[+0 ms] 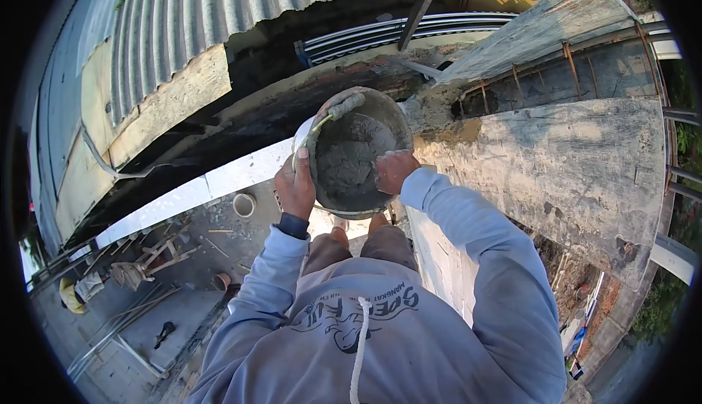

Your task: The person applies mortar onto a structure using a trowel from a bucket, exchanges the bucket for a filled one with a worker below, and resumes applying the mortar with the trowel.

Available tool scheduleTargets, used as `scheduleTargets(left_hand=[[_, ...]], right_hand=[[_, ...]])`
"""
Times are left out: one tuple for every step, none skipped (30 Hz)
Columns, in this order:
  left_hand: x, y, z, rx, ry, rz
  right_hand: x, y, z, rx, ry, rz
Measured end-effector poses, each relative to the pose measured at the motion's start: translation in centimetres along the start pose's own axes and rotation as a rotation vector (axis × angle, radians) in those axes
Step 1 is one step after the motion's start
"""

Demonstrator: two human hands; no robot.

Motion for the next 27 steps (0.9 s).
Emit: scheduleTargets(left_hand=[[0.0,0.1,0.1,-0.010,0.006,-0.015],[0.3,-0.1,0.1,0.003,0.001,-0.036],[0.6,-0.3,0.1,0.016,0.001,-0.053],[1.0,-0.5,0.3,0.033,0.001,-0.071],[1.0,-0.5,0.6,0.008,0.046,-0.006],[1.1,-0.6,0.8,0.021,0.038,-0.038],[1.1,-0.6,0.9,0.032,0.035,-0.069],[1.2,-0.6,0.9,0.044,0.031,-0.101],[0.6,-0.7,1.1,-0.040,0.080,-0.061],[0.3,-0.2,1.2,-0.041,0.067,-0.069],[0.2,0.7,1.4,-0.041,0.055,-0.077],[0.0,1.1,1.7,-0.038,0.044,-0.084],[-0.2,1.2,1.9,0.018,0.016,-0.119],[-0.3,1.4,2.2,0.009,0.014,-0.189],[-0.9,1.6,2.4,-0.020,0.033,-0.148],[-1.3,1.6,2.7,-0.046,0.052,-0.107],[-1.5,1.4,2.7,-0.069,0.038,-0.157],[-1.7,1.3,2.7,-0.065,0.032,-0.134],[-2.0,1.4,2.8,-0.060,0.030,-0.113],[-2.0,1.4,2.9,-0.054,0.032,-0.097],[-1.9,1.4,2.9,-0.050,0.030,-0.133],[-1.7,1.5,2.8,-0.046,0.030,-0.172],[-1.7,1.8,2.9,-0.081,0.045,-0.215],[-1.8,2.0,2.9,-0.131,0.044,-0.225],[-1.7,1.6,2.8,-0.149,0.049,-0.251],[-1.7,1.3,2.9,-0.165,0.048,-0.275],[-1.8,1.5,2.9,-0.159,0.049,-0.250]], right_hand=[[-0.6,0.7,-0.8,0.022,0.018,0.039],[-1.1,1.1,-1.5,0.043,0.035,0.075],[-1.0,1.1,-2.1,0.080,0.008,0.103],[-0.7,0.8,-2.6,0.117,-0.024,0.130],[-0.6,0.5,-3.2,0.160,-0.054,0.163],[-0.9,0.2,-3.5,0.173,-0.049,0.192],[-1.3,0.0,-4.1,0.191,-0.041,0.222],[-1.6,-0.4,-4.5,0.208,-0.035,0.250],[-1.6,-0.9,-4.9,0.214,-0.055,0.243],[-1.1,-1.3,-5.2,0.221,-0.073,0.240],[-0.9,-1.5,-5.5,0.228,-0.093,0.237],[-1.1,-1.4,-5.7,0.247,-0.099,0.222],[-1.5,-1.3,-5.8,0.262,-0.105,0.204],[-1.8,-1.2,-5.9,0.275,-0.106,0.186],[-1.7,-1.2,-6.3,0.278,-0.134,0.188],[-1.6,-1.4,-6.6,0.281,-0.165,0.189],[-1.6,-1.5,-7.0,0.285,-0.196,0.189],[-1.6,-1.6,-7.4,0.299,-0.181,0.237],[-1.7,-1.6,-7.9,0.317,-0.167,0.283],[-1.9,-1.8,-8.5,0.340,-0.156,0.325],[-3.2,-1.5,-8.8,0.378,-0.115,0.371],[-2.8,-1.9,-9.7,0.389,-0.154,0.454],[-1.9,-2.6,-10.7,0.400,-0.186,0.505],[-1.2,-3.1,-11.7,0.407,-0.215,0.561],[-1.6,-3.4,-12.3,0.454,-0.229,0.664],[-1.2,-4.6,-12.9,0.565,-0.170,0.811],[-0.3,-6.2,-13.6,0.672,-0.106,0.961]])
Point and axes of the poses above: each hand's wrist, its own z-axis towards the middle knuckle, its own x-axis out of the palm, y = z × x, the point moved 1 cm from there along z, towards the middle knuckle, and after that the axes turned 10 degrees about -y, right-handed, at the moved point
